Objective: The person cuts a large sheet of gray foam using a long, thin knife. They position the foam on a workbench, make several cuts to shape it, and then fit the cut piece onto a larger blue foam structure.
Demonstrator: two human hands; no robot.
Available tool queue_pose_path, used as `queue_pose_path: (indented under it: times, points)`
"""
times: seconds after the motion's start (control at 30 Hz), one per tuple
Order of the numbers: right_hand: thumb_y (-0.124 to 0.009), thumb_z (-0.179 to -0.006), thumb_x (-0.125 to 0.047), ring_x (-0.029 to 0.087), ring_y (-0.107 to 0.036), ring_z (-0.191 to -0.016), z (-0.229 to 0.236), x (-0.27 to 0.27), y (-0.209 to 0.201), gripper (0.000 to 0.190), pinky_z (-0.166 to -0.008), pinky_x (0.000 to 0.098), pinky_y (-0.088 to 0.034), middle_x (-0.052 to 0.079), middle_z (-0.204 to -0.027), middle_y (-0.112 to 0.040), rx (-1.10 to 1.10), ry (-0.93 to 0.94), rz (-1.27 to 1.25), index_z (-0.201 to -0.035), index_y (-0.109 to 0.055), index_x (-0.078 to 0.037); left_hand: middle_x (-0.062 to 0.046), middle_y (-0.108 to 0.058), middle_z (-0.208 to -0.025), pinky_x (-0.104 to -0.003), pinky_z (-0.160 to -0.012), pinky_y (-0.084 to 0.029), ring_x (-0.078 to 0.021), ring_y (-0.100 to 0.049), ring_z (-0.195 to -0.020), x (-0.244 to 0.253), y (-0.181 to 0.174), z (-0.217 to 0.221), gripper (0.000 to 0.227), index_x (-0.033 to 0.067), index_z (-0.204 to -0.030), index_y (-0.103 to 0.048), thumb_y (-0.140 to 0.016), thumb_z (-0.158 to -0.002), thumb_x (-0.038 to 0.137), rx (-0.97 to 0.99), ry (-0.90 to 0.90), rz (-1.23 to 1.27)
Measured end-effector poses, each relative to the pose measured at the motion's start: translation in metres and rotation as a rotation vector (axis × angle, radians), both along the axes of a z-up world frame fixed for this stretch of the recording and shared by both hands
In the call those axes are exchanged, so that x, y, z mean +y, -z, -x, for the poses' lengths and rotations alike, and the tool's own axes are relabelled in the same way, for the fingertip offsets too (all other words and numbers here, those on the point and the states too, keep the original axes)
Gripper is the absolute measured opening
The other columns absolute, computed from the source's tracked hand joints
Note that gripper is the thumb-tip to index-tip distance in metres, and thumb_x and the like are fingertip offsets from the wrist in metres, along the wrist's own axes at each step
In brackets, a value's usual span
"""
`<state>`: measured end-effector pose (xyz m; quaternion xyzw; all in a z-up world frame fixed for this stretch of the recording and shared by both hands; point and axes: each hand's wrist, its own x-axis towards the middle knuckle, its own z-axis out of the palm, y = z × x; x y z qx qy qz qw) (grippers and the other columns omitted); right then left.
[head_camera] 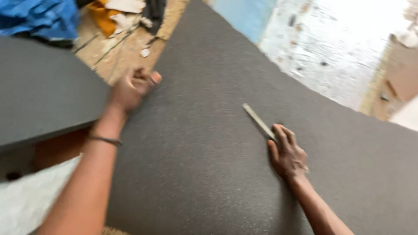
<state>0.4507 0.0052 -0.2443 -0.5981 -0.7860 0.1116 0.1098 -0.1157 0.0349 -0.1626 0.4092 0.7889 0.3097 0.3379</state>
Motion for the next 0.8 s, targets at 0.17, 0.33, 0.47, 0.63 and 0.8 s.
queue_pose_path:
  times: [0.17,0.33,0.47,0.63,0.8]
  points:
    - [-0.064,-0.113,-0.055,0.038,-0.085,-0.102,-0.002,-0.001,0.005,0.056,-0.083,0.0540,-0.070,-0.007,-0.159,-0.066,0.026,-0.007,0.002,-0.167,-0.062,-0.043,-0.015,-0.081,-0.122,-0.046,-0.097,-0.062,-0.0324,-0.076,-0.108,0.096,-0.025,-0.026,0.093,0.0138,-0.148,-0.075,-0.092,-0.092,0.086,0.145,0.188,0.140]
    - [-0.062,-0.113,-0.059,0.036,-0.086,-0.101,-0.005,-0.005,0.034,0.055,-0.084,0.0526,-0.071,-0.008,-0.156,-0.067,0.046,0.006,0.071,-0.165,-0.065,-0.043,-0.021,-0.083,-0.125,-0.058,-0.102,-0.063,-0.0428,-0.079,-0.124,0.116,-0.082,-0.119,0.099,0.0117,-0.138,-0.081,-0.096,-0.078,0.089,0.449,0.186,0.262]
    - [-0.057,-0.111,-0.061,0.038,-0.083,-0.110,-0.009,-0.001,0.049,0.059,-0.086,0.0581,-0.067,-0.009,-0.160,-0.064,0.043,0.047,0.292,-0.166,-0.060,-0.039,-0.028,-0.080,-0.123,-0.061,-0.095,-0.066,-0.0495,-0.078,-0.117,0.146,-0.069,-0.189,0.103,0.0006,-0.139,-0.070,-0.093,-0.087,0.087,0.705,0.274,0.297]
    - [-0.046,-0.112,-0.062,0.042,-0.079,-0.119,-0.005,-0.004,0.057,0.063,-0.091,0.0640,-0.063,-0.009,-0.166,-0.060,0.067,0.073,0.579,-0.167,-0.056,-0.035,-0.021,-0.080,-0.125,-0.053,-0.095,-0.065,-0.0380,-0.078,-0.112,0.154,-0.037,-0.212,0.105,0.0012,-0.147,-0.065,-0.093,-0.094,0.087,0.811,0.327,0.373]
    - [-0.051,-0.112,-0.059,0.045,-0.078,-0.119,-0.005,-0.004,0.066,0.061,-0.094,0.0667,-0.060,-0.006,-0.164,-0.061,0.140,0.046,0.590,-0.166,-0.059,-0.032,-0.025,-0.080,-0.123,-0.068,-0.079,-0.067,-0.0535,-0.079,-0.106,0.154,-0.010,-0.195,0.113,0.0027,-0.146,-0.067,-0.088,-0.090,0.098,0.980,0.357,0.256]
